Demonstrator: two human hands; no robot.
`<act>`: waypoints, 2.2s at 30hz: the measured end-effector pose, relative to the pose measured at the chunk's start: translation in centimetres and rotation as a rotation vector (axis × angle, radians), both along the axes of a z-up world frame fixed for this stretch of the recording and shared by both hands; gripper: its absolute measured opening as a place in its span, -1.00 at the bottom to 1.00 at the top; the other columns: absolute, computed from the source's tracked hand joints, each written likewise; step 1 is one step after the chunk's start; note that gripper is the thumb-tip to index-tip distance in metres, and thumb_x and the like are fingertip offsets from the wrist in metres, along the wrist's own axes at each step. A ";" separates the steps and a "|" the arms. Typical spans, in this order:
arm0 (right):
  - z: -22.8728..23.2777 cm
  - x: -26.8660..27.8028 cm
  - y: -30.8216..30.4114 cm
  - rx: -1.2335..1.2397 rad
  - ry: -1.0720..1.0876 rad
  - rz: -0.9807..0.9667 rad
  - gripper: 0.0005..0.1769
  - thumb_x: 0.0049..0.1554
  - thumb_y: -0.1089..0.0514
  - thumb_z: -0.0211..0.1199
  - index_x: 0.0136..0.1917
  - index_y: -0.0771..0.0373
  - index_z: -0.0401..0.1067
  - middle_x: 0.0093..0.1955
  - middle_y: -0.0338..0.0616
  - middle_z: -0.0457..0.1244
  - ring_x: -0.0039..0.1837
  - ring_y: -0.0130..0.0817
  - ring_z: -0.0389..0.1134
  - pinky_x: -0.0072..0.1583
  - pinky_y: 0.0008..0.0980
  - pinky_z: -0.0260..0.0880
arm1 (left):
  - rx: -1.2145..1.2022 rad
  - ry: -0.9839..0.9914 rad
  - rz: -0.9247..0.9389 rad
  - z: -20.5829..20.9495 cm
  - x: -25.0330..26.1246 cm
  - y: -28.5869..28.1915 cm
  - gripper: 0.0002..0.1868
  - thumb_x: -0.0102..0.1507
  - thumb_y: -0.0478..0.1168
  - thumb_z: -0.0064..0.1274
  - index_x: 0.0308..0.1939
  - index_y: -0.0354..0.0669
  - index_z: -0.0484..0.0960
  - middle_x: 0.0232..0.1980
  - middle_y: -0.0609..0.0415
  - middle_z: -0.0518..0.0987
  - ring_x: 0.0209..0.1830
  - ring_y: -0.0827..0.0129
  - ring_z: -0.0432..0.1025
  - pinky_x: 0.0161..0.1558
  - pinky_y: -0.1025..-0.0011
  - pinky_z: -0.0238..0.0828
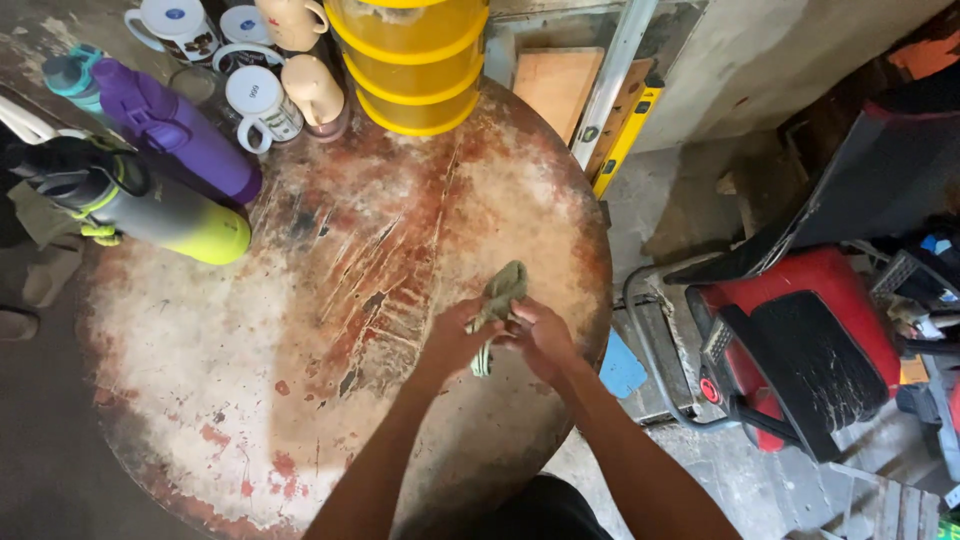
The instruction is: Sanding the surface of a round wooden table manually with sandpaper
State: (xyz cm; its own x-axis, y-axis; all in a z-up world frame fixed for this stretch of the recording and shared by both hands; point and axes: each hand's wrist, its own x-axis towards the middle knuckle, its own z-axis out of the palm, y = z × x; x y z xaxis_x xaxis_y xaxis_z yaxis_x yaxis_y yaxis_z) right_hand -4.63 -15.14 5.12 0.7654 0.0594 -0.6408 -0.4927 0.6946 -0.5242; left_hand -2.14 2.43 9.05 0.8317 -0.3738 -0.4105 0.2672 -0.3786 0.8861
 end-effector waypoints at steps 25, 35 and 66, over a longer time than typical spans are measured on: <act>9.4 3.6 0.7 -0.701 -0.270 0.375 -0.61 0.18 -0.20 0.30 0.07 0.13 0.52 -0.08 -0.12 0.41 -0.04 -0.28 0.43 0.08 -0.20 0.49 | -0.584 0.423 0.336 2.9 6.3 3.5 -0.59 0.40 0.14 -0.01 -0.03 -0.12 0.64 -0.19 0.03 0.70 -0.28 0.28 0.64 -0.19 0.24 0.65; 14.0 5.0 -0.9 -0.931 -0.603 0.670 -0.24 0.04 -0.12 0.44 0.40 0.22 0.32 0.32 0.07 0.29 0.41 0.04 0.29 0.38 0.10 0.31 | -0.081 0.108 0.008 13.4 5.8 1.9 -0.75 0.23 -0.29 0.24 -0.01 -0.23 0.71 -0.02 -0.14 0.72 0.01 0.08 0.62 0.13 0.11 0.55; 3.3 8.5 -2.0 -1.255 -0.519 0.613 -0.57 -0.11 0.01 0.54 0.06 -0.03 0.58 -0.02 -0.11 0.41 0.08 -0.15 0.46 0.06 -0.28 0.42 | 0.477 -0.439 0.062 -1.0 8.4 1.8 -0.67 0.13 -0.24 0.25 -0.05 0.27 0.74 -0.01 0.14 0.55 0.08 0.12 0.58 0.15 0.15 0.52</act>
